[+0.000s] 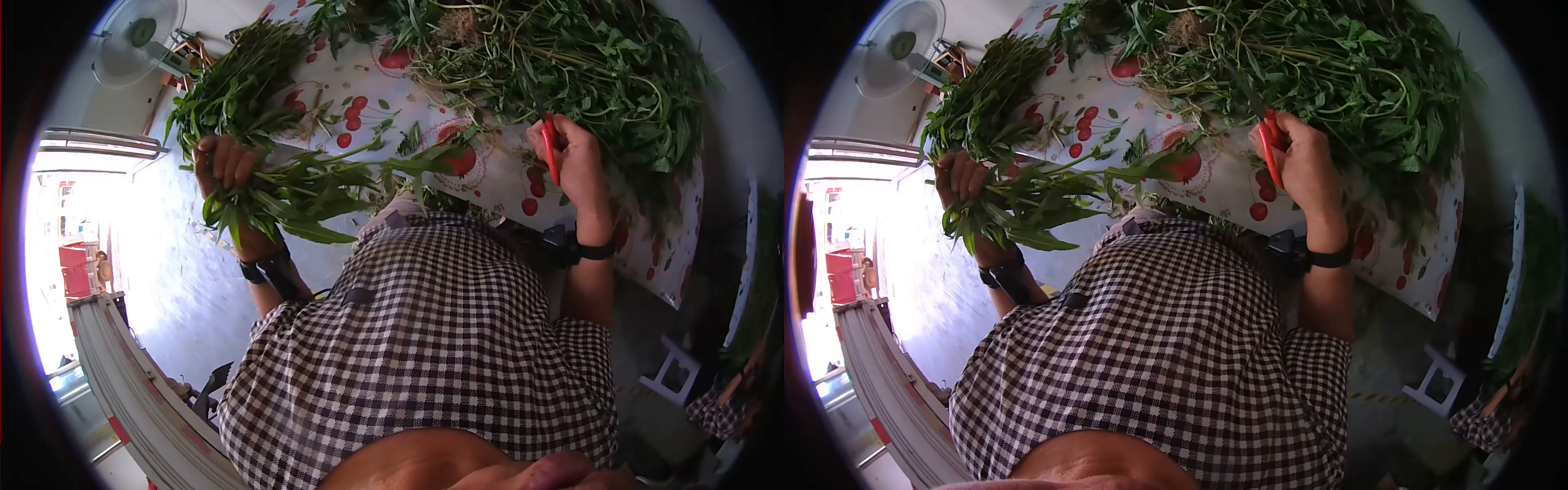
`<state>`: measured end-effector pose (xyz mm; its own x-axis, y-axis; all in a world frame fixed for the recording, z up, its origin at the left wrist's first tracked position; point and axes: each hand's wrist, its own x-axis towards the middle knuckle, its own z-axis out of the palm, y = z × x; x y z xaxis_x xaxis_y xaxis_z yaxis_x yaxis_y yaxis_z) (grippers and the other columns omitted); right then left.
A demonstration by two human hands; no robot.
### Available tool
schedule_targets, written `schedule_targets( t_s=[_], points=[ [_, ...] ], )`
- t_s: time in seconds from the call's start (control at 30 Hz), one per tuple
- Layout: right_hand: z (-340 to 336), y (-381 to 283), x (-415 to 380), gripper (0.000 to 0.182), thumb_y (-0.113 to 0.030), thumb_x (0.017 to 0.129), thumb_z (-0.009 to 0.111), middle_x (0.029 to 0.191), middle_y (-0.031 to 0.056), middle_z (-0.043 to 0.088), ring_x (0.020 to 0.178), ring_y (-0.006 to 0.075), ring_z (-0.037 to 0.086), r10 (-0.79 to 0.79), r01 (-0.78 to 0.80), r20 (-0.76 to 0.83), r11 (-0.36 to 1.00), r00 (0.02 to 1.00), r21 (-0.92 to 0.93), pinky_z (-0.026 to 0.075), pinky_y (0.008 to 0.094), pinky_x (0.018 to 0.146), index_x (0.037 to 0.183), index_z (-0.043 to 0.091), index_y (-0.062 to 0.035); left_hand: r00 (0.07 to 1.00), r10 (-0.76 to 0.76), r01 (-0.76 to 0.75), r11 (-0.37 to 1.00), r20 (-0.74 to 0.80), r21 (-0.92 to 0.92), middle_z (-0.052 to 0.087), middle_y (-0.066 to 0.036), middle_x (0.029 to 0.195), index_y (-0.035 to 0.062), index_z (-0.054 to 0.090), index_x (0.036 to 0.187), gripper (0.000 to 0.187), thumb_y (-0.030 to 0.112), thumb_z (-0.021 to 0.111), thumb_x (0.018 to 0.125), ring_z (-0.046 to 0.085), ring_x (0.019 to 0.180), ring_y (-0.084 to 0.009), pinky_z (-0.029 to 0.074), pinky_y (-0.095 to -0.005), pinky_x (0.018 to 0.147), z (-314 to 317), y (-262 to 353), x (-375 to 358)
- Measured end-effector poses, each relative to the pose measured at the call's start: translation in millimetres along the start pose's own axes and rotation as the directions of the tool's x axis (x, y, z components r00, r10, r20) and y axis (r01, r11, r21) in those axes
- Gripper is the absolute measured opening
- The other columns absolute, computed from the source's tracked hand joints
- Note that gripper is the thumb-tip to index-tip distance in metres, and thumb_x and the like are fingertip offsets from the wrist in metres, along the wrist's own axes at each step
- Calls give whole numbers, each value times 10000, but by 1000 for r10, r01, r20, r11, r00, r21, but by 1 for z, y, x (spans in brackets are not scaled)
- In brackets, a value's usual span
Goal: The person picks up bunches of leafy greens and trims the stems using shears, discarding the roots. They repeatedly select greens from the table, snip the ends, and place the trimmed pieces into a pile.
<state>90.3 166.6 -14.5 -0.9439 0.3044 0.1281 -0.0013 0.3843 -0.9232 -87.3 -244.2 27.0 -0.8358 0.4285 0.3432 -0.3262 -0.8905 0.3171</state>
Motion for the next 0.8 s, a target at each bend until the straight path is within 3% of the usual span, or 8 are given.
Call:
schedule_targets(
  t_s=[0.03,0.1,0.17,0.27,0.33,0.43,0.67,0.8],
  points=[
    [-1,-4,1,149,-50,848,669,783,22,613,673,62,523,29,-29,35,999,999,17,454,234,628,960,606,26,1000,25,-25,1000,-13,-15,394,26,602,40,572,950,211,229,483,979,364,424,-57,324,-227,421,4,0,-3],
    [1,5,4,177,-53,843,680,793,17,604,672,64,525,112,-191,202,882,973,431,460,240,625,979,595,22,999,36,-37,999,-33,-24,359,38,583,53,536,896,179,198,470,978,323,415,-53,314,-217,418,13,4,-10],
    [1,9,5,203,-64,838,689,802,25,602,676,85,547,86,-197,250,864,964,463,469,252,623,995,588,16,999,20,-20,1000,-32,-2,331,52,575,63,507,891,182,203,447,990,291,413,-52,300,-208,416,18,9,-16],
    [12,-13,9,234,-92,822,703,822,59,613,707,165,607,-112,114,112,993,987,-11,489,293,626,999,581,2,996,-9,24,985,-90,173,374,20,595,36,545,970,246,251,430,1003,328,406,-59,291,-230,384,8,21,-25],
    [20,-25,23,248,-114,801,716,851,87,623,751,241,640,-318,301,7,891,948,-341,503,337,637,979,577,-10,981,-191,191,953,-25,234,373,32,609,58,530,985,248,284,428,1005,311,406,-51,279,-234,384,-5,21,-27],
    [30,-27,53,252,-6,740,698,904,105,627,816,275,637,-398,355,51,745,916,-566,521,344,692,944,554,-40,922,-386,377,901,1,217,365,52,627,72,518,990,221,286,460,994,299,423,-41,259,-222,397,-14,-5,-30],
    [45,5,90,226,-22,713,659,919,97,631,807,313,639,-442,346,106,508,891,-789,539,392,665,919,578,-65,870,-445,482,857,-212,180,309,73,618,47,528,983,205,243,471,991,249,450,-21,233,-201,420,3,-67,-38],
    [34,-19,77,163,-31,729,669,862,80,655,759,297,648,-503,345,-8,603,864,-719,529,378,630,875,603,-64,860,-462,499,850,-216,171,306,77,613,40,535,1000,209,233,455,998,240,454,-20,227,-198,421,-1,-70,-32]
  ],
)
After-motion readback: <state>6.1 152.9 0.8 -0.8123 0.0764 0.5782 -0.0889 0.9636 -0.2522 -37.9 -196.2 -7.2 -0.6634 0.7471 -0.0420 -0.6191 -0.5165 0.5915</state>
